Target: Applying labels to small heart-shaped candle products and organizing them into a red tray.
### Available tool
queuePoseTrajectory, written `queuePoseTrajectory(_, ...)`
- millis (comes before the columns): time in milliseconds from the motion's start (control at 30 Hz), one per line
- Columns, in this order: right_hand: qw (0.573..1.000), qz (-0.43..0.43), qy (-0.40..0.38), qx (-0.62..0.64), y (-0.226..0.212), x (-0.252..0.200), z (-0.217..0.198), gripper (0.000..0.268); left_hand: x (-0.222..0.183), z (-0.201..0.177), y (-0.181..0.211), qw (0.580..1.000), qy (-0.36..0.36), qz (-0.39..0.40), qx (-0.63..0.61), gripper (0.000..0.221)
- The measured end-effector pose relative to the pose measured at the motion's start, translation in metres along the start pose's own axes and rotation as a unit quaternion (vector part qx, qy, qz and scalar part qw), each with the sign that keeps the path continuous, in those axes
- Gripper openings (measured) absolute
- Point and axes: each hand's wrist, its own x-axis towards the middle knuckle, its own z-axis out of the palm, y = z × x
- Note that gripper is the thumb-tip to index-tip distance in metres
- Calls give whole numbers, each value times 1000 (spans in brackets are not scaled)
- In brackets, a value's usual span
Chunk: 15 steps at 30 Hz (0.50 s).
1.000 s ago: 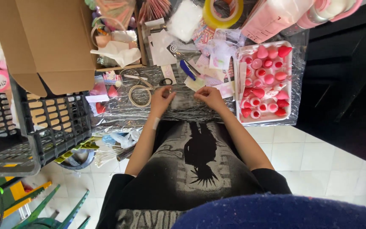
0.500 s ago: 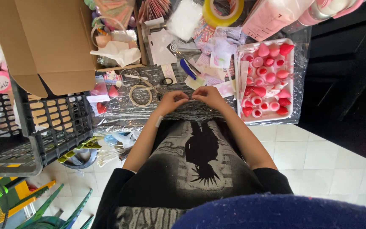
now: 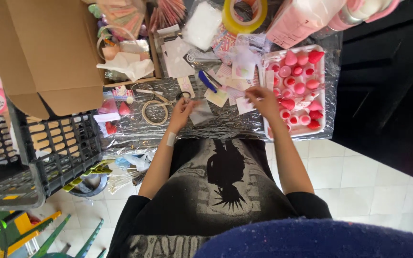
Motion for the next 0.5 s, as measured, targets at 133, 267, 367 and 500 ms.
queuePoseTrajectory(133,979,-140,147,19,51,-1,-85,11,8,37,46,998,-42,-19,-53,14)
queuePoseTrajectory(267,955,-124,267,-33,26,-40,-136,11,31,72,61,998,-63,-26,-2,16)
queuePoseTrajectory(367,932,-84,323,-143,32,-60,-154,12,46,93,59,995,-91,-7,29,17)
queuePoseTrajectory(500,915,-33,329,-232,44,-68,-168,15,54,112,61,996,-88,-18,-4,17)
